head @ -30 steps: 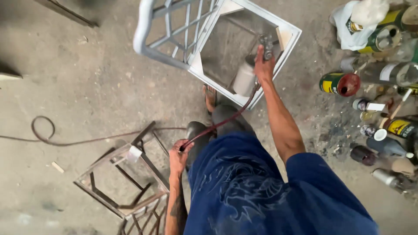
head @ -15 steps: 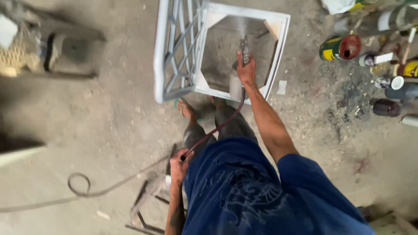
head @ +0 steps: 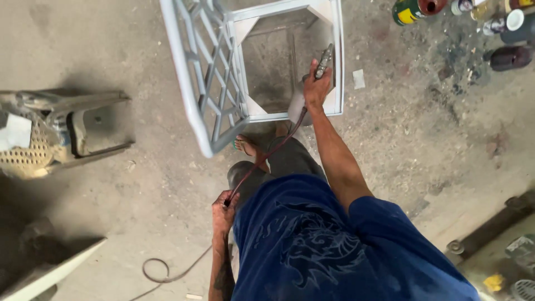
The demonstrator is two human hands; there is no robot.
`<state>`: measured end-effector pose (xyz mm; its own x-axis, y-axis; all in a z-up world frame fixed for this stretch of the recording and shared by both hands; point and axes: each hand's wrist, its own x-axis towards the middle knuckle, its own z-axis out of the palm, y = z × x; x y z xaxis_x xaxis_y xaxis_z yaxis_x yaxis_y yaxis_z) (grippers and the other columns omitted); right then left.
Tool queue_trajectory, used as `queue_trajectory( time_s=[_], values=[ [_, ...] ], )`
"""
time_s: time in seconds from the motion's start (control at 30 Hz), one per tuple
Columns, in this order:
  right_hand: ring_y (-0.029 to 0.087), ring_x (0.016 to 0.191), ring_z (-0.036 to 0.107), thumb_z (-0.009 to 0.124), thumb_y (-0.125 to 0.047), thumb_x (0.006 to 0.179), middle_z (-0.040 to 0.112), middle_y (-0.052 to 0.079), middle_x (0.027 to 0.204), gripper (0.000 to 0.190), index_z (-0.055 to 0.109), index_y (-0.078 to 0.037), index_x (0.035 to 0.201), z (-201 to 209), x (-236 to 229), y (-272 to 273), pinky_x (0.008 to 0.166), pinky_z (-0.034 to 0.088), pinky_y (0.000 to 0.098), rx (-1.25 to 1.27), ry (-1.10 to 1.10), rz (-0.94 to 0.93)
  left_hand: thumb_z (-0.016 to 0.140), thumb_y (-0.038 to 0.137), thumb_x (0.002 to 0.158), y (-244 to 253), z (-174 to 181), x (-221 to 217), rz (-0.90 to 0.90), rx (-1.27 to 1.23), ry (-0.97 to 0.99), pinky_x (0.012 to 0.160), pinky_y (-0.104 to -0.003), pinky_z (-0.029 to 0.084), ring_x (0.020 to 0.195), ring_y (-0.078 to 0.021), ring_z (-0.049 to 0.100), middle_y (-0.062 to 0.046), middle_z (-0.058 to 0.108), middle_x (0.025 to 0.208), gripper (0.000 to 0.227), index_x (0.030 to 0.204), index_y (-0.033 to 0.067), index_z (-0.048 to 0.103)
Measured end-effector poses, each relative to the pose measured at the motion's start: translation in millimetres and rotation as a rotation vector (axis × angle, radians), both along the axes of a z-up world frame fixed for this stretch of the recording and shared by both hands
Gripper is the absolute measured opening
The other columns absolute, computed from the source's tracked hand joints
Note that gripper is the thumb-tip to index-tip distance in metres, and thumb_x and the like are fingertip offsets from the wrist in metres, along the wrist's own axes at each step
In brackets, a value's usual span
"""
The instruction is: The person uses a spray gun to apply white paint to a metal chair frame. They move around the frame to cover different sides and sections, then briefly move to another metal frame before returning to the chair to continue painting.
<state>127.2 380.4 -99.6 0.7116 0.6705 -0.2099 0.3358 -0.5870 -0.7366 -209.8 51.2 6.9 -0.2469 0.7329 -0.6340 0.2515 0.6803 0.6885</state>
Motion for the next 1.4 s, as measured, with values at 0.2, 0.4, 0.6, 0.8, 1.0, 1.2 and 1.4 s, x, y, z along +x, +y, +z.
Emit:
queue_trajectory(
  time_s=[0.2, 0.4, 0.6, 0.8, 1.0, 1.2, 1.4],
  values=[
    [0.052, 0.097, 0.066, 0.06, -0.067, 0.096, 0.066, 0.029, 0.09, 0.06, 0.059, -0.008, 0.104, -19, 3, 18, 0.079, 0.049, 0.0556, 0.069, 0.062, 0.071, 0.081, 0.023, 0.088, 23, 19, 20, -0.087, -0.046, -0.046, 0.057, -0.026, 0.045, 0.061, -0.0095, 0.051, 0.002, 0.058, 0.061, 0.006, 0.085, 0.0182, 0.08],
    [0.039, 0.08, 0.072, 0.053, -0.062, 0.094, 0.069, 0.015, 0.078, 0.052, 0.052, -0.011, 0.095, 5, -4, 28, 0.07, 0.048, 0.0489, 0.112, 0.097, 0.094, 0.069, 0.027, 0.095, 17, 21, 28, -0.143, -0.097, -0.053, 0.072, -0.026, 0.048, 0.076, -0.0078, 0.059, 0.003, 0.068, 0.079, 0.016, 0.1, 0.0132, 0.076],
    [0.031, 0.079, 0.072, 0.047, -0.069, 0.09, 0.07, 0.013, 0.082, 0.063, 0.059, -0.009, 0.102, 22, -8, -1, 0.071, 0.051, 0.0477, 0.033, 0.232, -0.087, 0.065, 0.03, 0.096, 18, 25, 6, -0.174, -0.192, 0.007, 0.058, -0.029, 0.041, 0.06, -0.0107, 0.047, 0.002, 0.052, 0.065, 0.018, 0.094, 0.0143, 0.071],
    [0.044, 0.099, 0.071, 0.057, -0.069, 0.093, 0.071, 0.024, 0.089, 0.058, 0.052, -0.012, 0.106, -25, 6, -72, 0.088, 0.053, 0.0543, -0.14, 0.187, -0.328, 0.078, 0.027, 0.091, 16, 20, -28, -0.068, -0.247, 0.029, 0.033, -0.03, 0.051, 0.043, -0.0174, 0.056, -0.005, 0.055, 0.055, 0.013, 0.086, 0.0149, 0.077],
    [0.042, 0.086, 0.073, 0.056, -0.068, 0.095, 0.069, 0.017, 0.073, 0.058, 0.048, -0.011, 0.1, -18, -11, -113, 0.079, 0.05, 0.052, -0.099, 0.14, -0.494, 0.08, 0.03, 0.09, 1, -29, -86, -0.206, -0.155, 0.121, 0.052, -0.031, 0.049, 0.057, -0.015, 0.056, -0.003, 0.059, 0.057, 0.015, 0.083, 0.018, 0.078],
    [0.049, 0.1, 0.068, 0.058, -0.066, 0.096, 0.068, 0.029, 0.094, 0.058, 0.055, -0.01, 0.111, -26, -35, -105, 0.082, 0.052, 0.0541, -0.024, 0.145, -0.406, 0.082, 0.029, 0.088, -10, -32, -94, -0.196, -0.163, 0.083, 0.055, -0.028, 0.047, 0.059, -0.0139, 0.055, -0.001, 0.057, 0.056, 0.014, 0.083, 0.0162, 0.079],
    [0.057, 0.117, 0.059, 0.059, -0.064, 0.098, 0.064, 0.041, 0.116, 0.077, 0.052, 0.004, 0.134, 1, -60, -88, 0.095, 0.052, 0.062, 0.012, 0.201, -0.389, 0.078, 0.021, 0.09, -6, -5, -83, -0.051, -0.2, -0.031, 0.045, -0.022, 0.053, 0.053, -0.01, 0.054, -0.003, 0.056, 0.058, 0.013, 0.085, 0.0089, 0.077]
  ],
)
